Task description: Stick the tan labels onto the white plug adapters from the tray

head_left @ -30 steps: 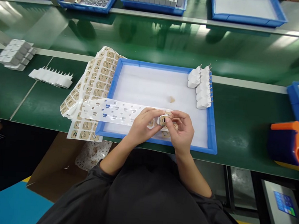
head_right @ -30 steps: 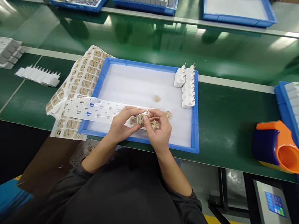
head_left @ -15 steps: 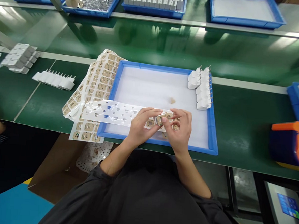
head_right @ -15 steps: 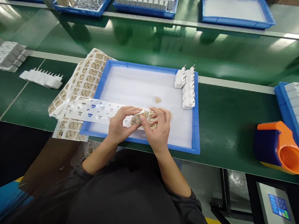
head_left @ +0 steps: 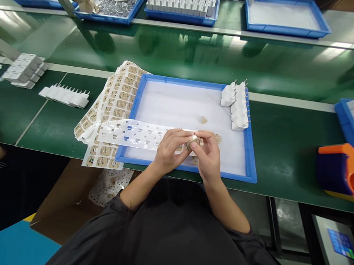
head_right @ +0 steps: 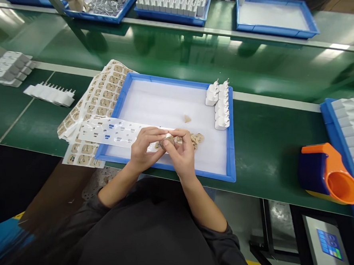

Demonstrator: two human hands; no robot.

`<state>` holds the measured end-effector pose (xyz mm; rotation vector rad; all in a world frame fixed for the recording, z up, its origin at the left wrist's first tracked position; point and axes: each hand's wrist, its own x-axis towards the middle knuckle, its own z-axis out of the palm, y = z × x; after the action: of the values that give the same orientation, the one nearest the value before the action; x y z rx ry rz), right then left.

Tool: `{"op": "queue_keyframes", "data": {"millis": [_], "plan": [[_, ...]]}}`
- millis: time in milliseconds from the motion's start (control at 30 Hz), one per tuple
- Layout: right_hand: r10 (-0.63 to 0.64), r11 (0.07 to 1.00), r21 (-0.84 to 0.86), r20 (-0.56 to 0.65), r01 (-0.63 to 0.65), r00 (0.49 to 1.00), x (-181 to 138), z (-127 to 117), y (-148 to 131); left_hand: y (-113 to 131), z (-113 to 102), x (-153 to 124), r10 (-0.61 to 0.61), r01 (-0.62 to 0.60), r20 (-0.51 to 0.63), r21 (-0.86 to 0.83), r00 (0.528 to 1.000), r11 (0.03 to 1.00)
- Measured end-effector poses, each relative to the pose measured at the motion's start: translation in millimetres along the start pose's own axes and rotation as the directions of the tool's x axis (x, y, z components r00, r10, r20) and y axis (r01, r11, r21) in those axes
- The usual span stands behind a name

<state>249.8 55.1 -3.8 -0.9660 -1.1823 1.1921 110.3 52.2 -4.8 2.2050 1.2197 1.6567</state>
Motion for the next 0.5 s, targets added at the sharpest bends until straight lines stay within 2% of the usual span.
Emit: {"op": "queue_keyframes", "data": {"millis": [133, 500], "plan": [[-0.034, 0.999, -0.035, -0.025, 0.033, 0.999, -0.6, 6.0, -3.8, 0.1, 1.2, 0.2, 0.049, -0.049, -0.004, 0.061, 0.999, 0.997], [-0.044, 0.999, 0.028, -0.032, 0.045, 0.998, -0.5, 1.8, 0.2, -0.3, 0.0, -2.5, 0.057, -0.057, -0.001, 0.025, 0.998, 0.998]]}}
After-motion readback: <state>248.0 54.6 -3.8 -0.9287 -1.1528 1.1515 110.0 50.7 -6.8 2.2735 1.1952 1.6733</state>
